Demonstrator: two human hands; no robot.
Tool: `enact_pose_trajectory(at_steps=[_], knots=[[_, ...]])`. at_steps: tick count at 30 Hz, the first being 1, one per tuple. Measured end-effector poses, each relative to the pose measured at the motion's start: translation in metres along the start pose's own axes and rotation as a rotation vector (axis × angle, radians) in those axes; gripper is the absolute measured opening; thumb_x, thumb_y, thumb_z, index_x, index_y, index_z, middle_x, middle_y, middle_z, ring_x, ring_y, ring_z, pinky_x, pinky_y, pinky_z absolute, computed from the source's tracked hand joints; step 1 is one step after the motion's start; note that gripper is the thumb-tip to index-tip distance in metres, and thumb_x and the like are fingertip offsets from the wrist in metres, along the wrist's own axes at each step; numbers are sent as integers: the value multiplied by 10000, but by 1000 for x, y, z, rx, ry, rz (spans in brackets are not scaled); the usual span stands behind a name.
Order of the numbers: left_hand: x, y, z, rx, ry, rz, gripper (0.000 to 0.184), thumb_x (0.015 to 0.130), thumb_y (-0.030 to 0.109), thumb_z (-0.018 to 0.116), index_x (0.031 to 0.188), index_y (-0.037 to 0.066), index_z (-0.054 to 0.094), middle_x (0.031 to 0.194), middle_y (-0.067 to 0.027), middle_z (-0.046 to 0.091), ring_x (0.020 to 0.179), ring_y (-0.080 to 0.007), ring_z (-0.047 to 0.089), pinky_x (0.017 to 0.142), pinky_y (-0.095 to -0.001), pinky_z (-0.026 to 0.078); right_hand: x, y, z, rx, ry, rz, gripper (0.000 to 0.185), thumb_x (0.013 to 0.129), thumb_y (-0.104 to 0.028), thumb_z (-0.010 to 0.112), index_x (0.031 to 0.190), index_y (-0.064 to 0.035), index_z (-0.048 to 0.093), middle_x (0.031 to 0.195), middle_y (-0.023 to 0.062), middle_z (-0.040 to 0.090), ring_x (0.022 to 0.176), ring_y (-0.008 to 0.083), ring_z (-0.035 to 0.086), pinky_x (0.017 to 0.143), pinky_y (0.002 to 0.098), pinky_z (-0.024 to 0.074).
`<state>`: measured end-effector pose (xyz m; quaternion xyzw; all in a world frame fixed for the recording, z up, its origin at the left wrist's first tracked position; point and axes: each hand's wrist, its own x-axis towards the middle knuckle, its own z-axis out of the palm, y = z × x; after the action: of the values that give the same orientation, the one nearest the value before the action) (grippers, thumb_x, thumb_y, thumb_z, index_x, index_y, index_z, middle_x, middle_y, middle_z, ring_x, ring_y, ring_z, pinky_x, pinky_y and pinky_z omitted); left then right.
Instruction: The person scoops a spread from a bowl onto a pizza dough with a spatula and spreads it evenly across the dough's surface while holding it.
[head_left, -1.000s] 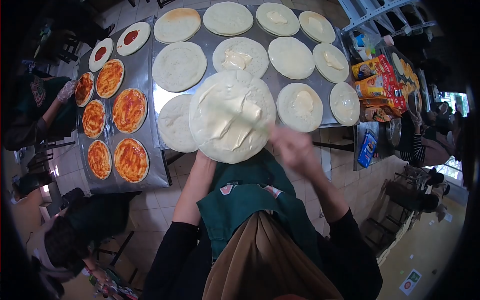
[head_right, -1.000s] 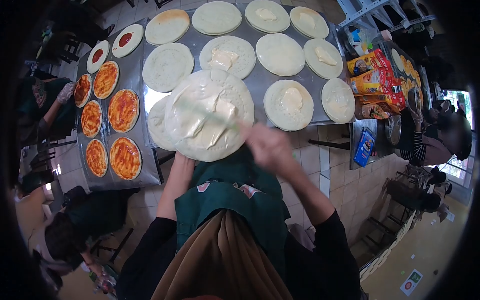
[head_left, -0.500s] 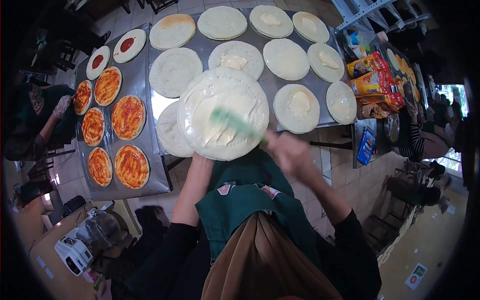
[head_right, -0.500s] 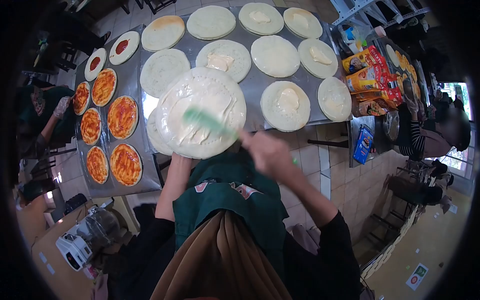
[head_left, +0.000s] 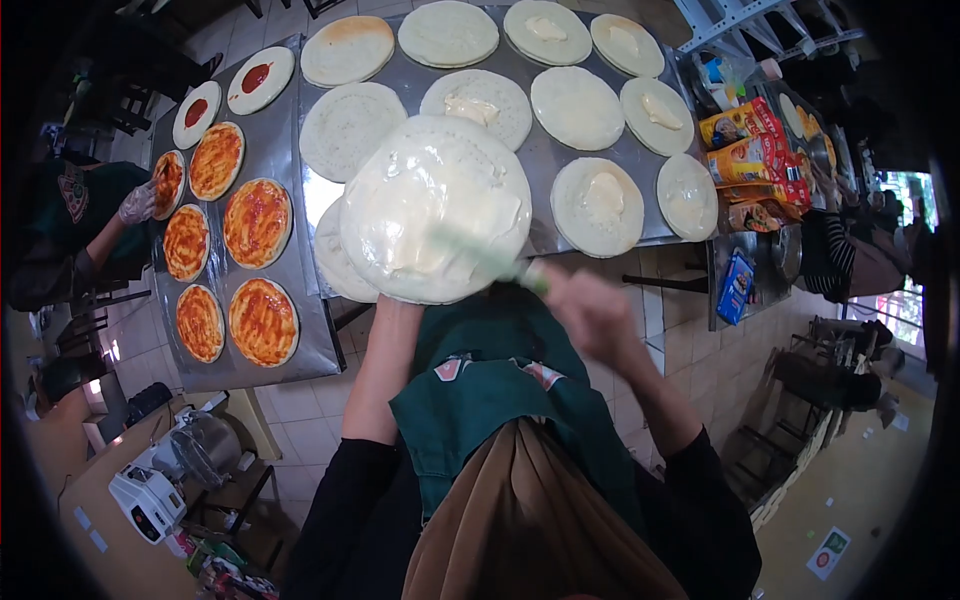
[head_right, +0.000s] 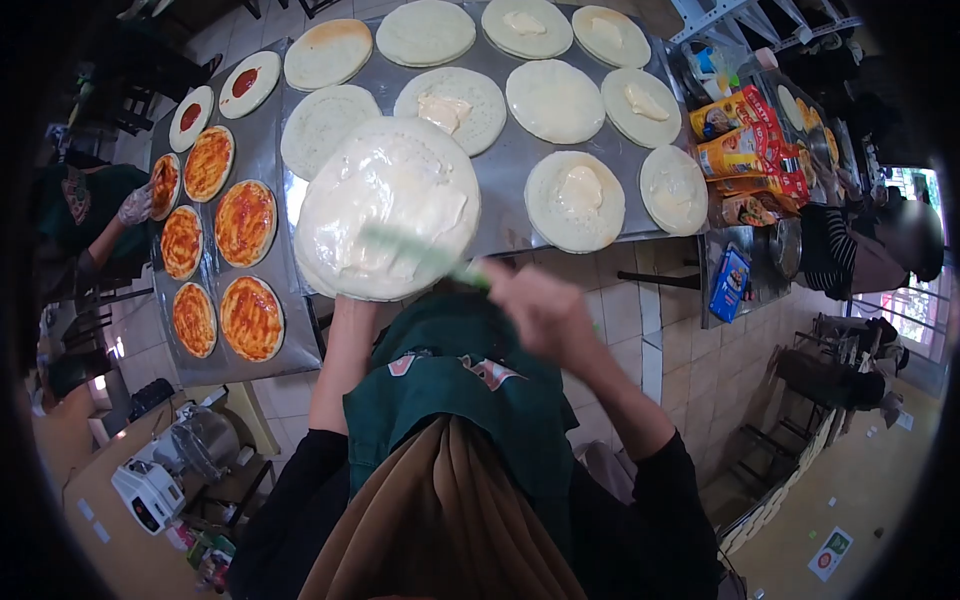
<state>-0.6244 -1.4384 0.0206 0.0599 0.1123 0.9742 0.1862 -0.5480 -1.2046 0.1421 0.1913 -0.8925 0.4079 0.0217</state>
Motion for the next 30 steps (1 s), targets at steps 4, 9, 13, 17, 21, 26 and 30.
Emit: enact_pose_trajectory(at_steps=[4, 9, 13, 17, 21, 26, 30], knots=[[8, -5, 6, -15, -34, 10, 659, 901, 504, 492, 1408, 103, 365, 1399, -114, 443, 1266, -313, 444, 1059, -501, 371, 9, 14, 1, -125, 68, 97, 355, 831, 6, 583, 1167, -88, 648, 667, 93, 555, 599, 208, 589, 523, 326, 471], [-1, -5, 10, -25, -42, 34, 665, 898, 507, 495, 1409, 102, 364, 1401, -114, 441, 1269, -314, 439, 1061, -503, 369, -6, -13, 12, 13, -13, 31, 415, 794, 11, 626, 1186, -122, 647, 675, 78, 543, 564, 205, 544, 540, 317, 459], [11, 2, 10, -42, -74, 39, 669, 896, 508, 497, 1410, 101, 363, 1403, -113, 439, 1272, -316, 435, 1062, -504, 367, 16, 15, 0, 42, 214, 126, 386, 800, 31, 617, 1177, -50, 641, 650, 96, 533, 548, 202, 530, 520, 313, 447], [18, 4, 14, -50, -99, 80, 673, 894, 510, 500, 1410, 101, 362, 1405, -113, 437, 1276, -317, 431, 1063, -505, 365, -10, -12, 20, 20, 40, -10, 448, 782, 32, 649, 1212, -94, 628, 653, 76, 526, 538, 176, 517, 514, 312, 446], [16, 8, 13, -64, -110, 72, 678, 892, 512, 502, 1411, 100, 361, 1406, -113, 435, 1279, -319, 427, 1064, -506, 363, 11, 13, 8, 61, 253, 68, 395, 809, 22, 640, 1196, -51, 627, 657, 85, 521, 538, 158, 496, 507, 298, 417], [22, 5, 23, -77, -156, 106, 683, 889, 514, 505, 1412, 99, 360, 1408, -113, 433, 1282, -321, 422, 1065, -507, 360, -10, 3, 33, 215, 97, 114, 368, 837, 20, 619, 1203, -20, 614, 724, 91, 561, 596, 125, 497, 536, 275, 419], [18, 2, 24, -89, -157, 106, 687, 887, 516, 507, 1413, 99, 358, 1410, -113, 431, 1286, -322, 418, 1066, -508, 358, 7, -10, 49, 533, 208, 213, 374, 868, -19, 603, 1241, -44, 597, 781, 1, 600, 592, 87, 496, 529, 235, 423]])
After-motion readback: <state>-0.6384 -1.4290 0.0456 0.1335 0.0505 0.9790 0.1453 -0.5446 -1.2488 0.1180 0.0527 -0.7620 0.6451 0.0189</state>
